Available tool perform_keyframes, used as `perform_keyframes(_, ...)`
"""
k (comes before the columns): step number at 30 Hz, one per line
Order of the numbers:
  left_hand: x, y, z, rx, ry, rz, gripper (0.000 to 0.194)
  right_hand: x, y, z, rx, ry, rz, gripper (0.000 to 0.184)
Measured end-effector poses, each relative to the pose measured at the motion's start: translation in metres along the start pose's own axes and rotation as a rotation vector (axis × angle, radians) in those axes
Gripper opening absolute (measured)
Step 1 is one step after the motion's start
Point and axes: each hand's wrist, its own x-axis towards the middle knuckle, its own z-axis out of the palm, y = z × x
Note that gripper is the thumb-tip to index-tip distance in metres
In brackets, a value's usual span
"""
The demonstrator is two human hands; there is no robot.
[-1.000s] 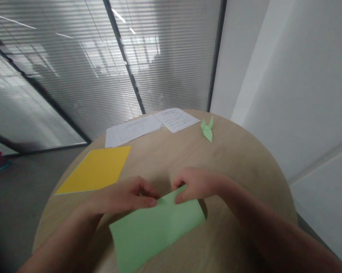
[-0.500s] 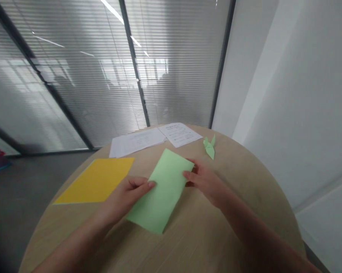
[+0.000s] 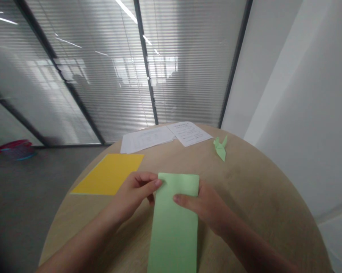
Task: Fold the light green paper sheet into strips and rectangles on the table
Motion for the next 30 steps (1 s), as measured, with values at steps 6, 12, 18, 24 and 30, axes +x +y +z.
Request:
perform_keyframes(6,-0.008,0.008,0.006,-0.030,0.085,-0.010,0.033,-0.008,0.001,0.002,-0.067,0.097,0.004,0.053)
perform_keyframes(12,-0.013,0.011,0.010,-0.049,0.136,-0.026,0.033,-0.010,0.003,-0.001,-0.068,0.141,0.003,0.049)
perform_keyframes(18,-0.012,0.012,0.013,-0.086,0.128,-0.022,0.030,-0.011,0.002,0.001,-0.025,0.139,0.032,0.048)
perform_keyframes(24,-0.011,0.014,0.013,-0.051,0.123,-0.020,0.028,-0.010,0.001,0.002,0.017,0.114,0.040,0.049)
perform_keyframes(30,-0.010,0.012,0.012,-0.076,0.139,-0.025,0.027,-0.007,0.001,0.003,0.061,0.152,0.056,0.054)
